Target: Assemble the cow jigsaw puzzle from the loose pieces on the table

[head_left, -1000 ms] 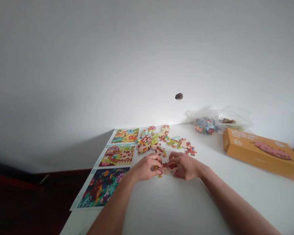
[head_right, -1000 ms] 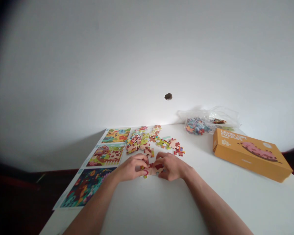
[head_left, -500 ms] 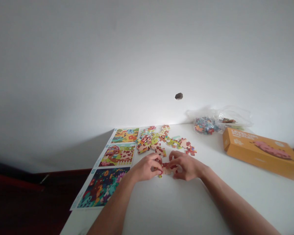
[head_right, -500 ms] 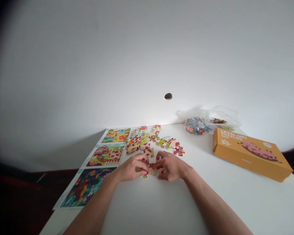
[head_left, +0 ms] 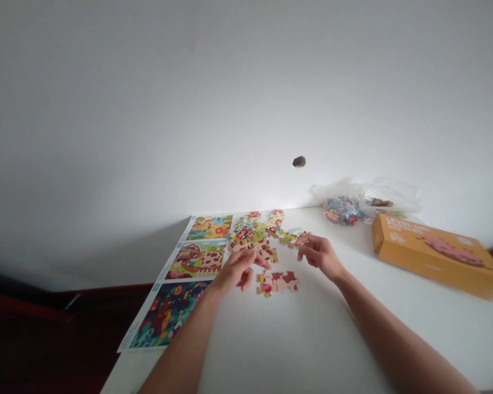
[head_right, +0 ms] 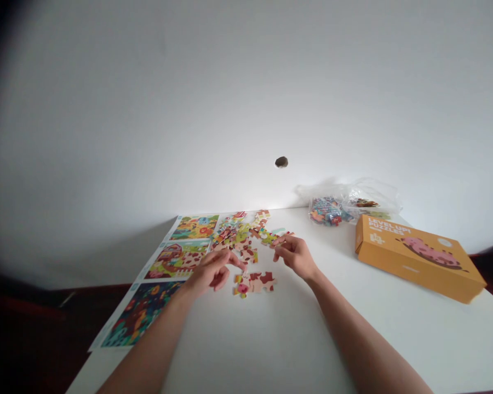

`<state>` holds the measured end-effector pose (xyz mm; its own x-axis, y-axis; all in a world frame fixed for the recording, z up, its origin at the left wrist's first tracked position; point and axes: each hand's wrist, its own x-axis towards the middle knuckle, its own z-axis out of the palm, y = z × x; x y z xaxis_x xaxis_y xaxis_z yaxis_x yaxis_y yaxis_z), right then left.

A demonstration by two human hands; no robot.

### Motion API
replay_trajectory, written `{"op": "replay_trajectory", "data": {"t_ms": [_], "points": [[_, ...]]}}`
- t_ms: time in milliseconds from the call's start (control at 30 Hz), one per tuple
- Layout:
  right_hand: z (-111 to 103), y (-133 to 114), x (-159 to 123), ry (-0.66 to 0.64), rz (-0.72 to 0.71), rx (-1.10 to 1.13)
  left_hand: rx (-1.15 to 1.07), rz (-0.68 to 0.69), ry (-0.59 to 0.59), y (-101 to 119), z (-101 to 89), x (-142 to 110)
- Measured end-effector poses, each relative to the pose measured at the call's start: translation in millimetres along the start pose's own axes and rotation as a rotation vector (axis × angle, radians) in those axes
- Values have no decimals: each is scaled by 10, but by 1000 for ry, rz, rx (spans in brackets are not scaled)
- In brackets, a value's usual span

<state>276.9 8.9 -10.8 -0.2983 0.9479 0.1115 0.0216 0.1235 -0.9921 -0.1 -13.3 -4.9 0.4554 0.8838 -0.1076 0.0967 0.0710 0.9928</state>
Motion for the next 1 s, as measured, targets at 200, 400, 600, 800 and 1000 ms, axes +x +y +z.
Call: {"op": "replay_trajectory", "data": {"t_ms": [200, 400, 600, 800, 1000], "points": [[-152, -21, -5, -527, 278, 701, -116, -302, -286, 14, -40, -55], [-92, -78, -76, -551, 274, 958, 23, -350, -252, 37, 13, -51], [-42, 13, -73, -346, 292, 765, 9, -284, -177, 59, -11, -63], [197, 103, -66, -645, 376, 656, 52, -378, -93, 65, 15, -58], [230, 111, -93, -631, 320, 787, 33, -368, -102, 26, -2, -64]]}}
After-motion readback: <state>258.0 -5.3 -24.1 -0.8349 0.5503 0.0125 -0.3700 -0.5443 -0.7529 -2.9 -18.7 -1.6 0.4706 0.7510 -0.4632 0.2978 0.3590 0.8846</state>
